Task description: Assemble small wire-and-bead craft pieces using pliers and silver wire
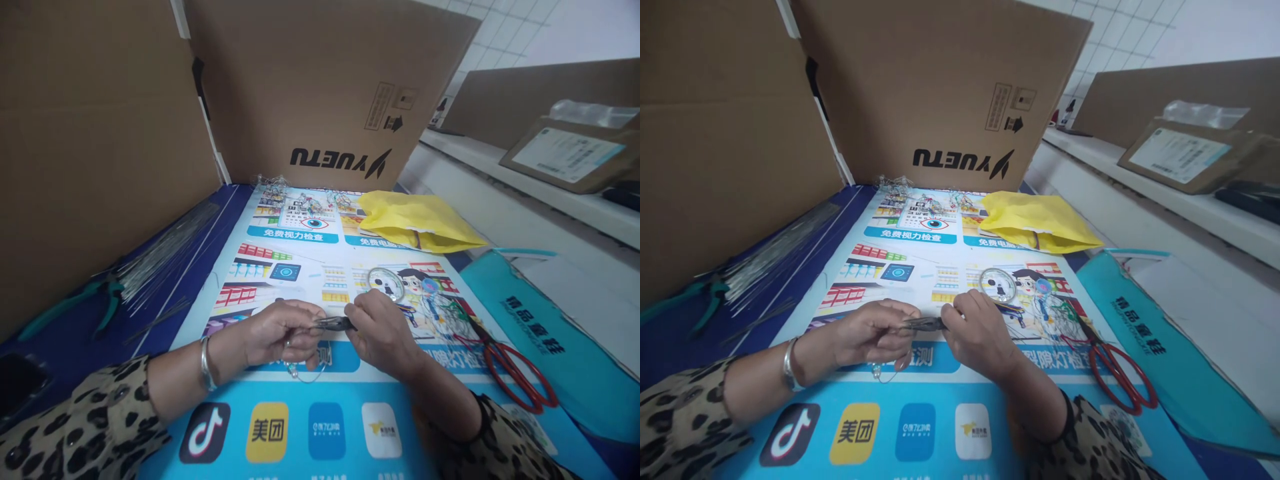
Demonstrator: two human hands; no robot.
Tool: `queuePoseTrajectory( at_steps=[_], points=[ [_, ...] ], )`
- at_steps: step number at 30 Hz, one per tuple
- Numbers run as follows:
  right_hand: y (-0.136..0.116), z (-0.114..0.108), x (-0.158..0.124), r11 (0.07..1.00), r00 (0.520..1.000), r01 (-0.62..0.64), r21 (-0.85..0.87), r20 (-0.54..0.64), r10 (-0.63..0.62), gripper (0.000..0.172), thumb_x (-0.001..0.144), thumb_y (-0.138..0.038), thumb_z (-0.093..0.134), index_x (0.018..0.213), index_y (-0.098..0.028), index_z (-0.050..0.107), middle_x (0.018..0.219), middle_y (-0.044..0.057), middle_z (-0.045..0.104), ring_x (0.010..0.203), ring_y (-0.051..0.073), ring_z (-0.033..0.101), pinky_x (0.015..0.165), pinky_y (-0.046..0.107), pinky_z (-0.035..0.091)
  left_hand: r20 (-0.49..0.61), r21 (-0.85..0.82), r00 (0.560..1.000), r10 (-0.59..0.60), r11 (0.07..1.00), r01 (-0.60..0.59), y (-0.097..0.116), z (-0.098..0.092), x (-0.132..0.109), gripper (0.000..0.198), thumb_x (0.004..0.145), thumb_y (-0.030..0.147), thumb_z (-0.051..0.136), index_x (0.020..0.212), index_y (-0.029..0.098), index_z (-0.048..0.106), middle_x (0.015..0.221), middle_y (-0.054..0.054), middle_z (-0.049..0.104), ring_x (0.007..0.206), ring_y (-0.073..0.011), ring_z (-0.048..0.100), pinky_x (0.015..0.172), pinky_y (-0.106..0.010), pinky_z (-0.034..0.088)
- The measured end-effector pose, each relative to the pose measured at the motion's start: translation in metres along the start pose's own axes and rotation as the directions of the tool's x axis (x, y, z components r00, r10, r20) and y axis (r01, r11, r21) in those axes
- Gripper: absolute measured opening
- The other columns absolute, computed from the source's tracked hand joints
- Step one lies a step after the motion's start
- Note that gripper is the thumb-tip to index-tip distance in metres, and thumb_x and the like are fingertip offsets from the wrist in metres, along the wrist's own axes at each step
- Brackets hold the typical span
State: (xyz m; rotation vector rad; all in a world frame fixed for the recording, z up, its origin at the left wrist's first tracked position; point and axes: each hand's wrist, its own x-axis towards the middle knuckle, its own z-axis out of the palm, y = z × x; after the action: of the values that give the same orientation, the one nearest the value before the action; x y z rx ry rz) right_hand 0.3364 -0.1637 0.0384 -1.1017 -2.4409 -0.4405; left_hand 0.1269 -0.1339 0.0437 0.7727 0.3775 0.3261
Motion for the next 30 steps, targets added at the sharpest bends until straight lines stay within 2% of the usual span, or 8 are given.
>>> queuePoseTrajectory(
  at_steps=[10,21,27,30],
  points=[
    [0.002,0.003,-0.001,0.998,0.998,0.055,-0.014,-0.01,-0.055,0.014,0.079,-0.018,0.047,0.066,-0.018,0.053,0.067,0.006,0.05,0.067,0.019,0.039,0.059,0.032,0.03,-0.042,0.07,0.995,-0.093,0.993,0.095,0.006,0.005,-0.001,0.016,0.071,0.011,0.047,0.058,0.016,0.042,0.04,0.01,0.031,0.03,-0.0038,0.027,0.056,-0.028,0.046],
    [0.0,0.004,-0.001,0.999,0.999,0.037,0.012,-0.001,-0.037,0.014,0.077,-0.018,0.047,0.064,-0.019,0.05,0.066,0.005,0.049,0.067,0.019,0.039,0.058,0.031,0.028,-0.04,0.05,0.995,-0.086,0.995,0.088,0.006,0.007,-0.002,0.015,0.073,0.011,0.045,0.06,0.017,0.041,0.041,0.01,0.032,0.031,-0.0031,0.027,0.057,-0.027,0.046],
    [0.0,0.007,-0.004,0.983,0.998,-0.05,0.178,0.049,0.041,0.011,0.08,-0.019,0.046,0.069,-0.019,0.048,0.071,0.005,0.051,0.069,0.018,0.042,0.059,0.029,0.031,-0.016,0.005,1.0,-0.002,1.0,0.003,0.003,0.008,-0.002,0.017,0.078,0.013,0.046,0.062,0.016,0.043,0.045,0.008,0.033,0.035,-0.0035,0.029,0.059,-0.026,0.044],
    [0.002,0.012,-0.005,0.953,0.988,-0.151,0.261,0.064,0.139,0.012,0.083,-0.023,0.044,0.072,-0.019,0.047,0.072,0.005,0.051,0.07,0.018,0.044,0.06,0.029,0.033,-0.072,0.023,0.993,0.098,0.995,-0.097,0.002,0.009,-0.001,0.019,0.08,0.018,0.05,0.063,0.015,0.044,0.051,0.006,0.038,0.042,-0.0046,0.036,0.058,-0.024,0.041]
  ],
)
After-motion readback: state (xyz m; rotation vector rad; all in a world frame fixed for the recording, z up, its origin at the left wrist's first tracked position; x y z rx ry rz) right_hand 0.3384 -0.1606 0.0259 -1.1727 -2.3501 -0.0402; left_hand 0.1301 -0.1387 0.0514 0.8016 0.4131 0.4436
